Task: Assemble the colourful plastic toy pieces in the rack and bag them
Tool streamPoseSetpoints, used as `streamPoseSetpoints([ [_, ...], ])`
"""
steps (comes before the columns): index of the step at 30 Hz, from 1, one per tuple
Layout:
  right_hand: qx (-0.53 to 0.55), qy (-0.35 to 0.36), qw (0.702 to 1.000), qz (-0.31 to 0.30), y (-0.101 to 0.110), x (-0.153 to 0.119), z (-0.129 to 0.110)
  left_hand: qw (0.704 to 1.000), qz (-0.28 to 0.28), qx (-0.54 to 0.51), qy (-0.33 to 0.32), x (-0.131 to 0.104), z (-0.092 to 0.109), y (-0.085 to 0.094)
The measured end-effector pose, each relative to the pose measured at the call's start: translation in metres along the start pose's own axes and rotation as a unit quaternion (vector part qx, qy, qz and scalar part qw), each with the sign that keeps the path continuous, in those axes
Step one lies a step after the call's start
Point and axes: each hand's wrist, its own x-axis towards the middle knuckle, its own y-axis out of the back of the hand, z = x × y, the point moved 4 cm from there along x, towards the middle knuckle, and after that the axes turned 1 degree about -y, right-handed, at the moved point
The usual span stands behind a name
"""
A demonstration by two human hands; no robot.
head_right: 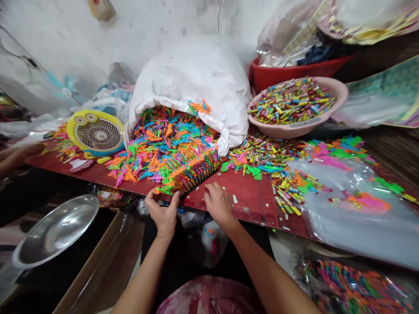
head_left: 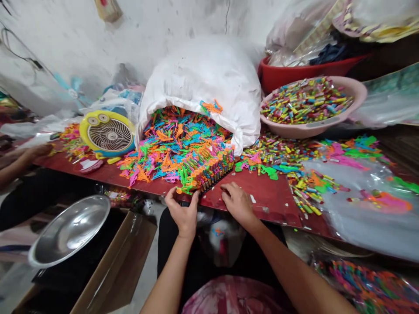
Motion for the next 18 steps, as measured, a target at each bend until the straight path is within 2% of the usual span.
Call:
streamPoseSetpoints([
  [4,-0.033,0.036,0.999,0.010,0.0001,-0.0058,-0.0049,0.999,-0.011,-0.028,0.033,0.0012,-0.0007,-0.0019],
  [9,-0.037,0.031,0.999,0.000,0.0001,-0.0062,-0.0042,0.995,-0.042,-0.056,0.074,0.0011,0.0004,-0.0026],
  [13,-0.041,0.032,0.999,-0.003,0.0014,-0.0060,-0.0049,0.992,-0.054,-0.073,0.085,0.0037,0.0029,-0.0030],
  [18,-0.041,0.028,0.999,-0.009,0.0030,-0.0061,-0.0056,0.985,-0.093,-0.116,0.092,-0.0020,-0.0055,-0.0068],
])
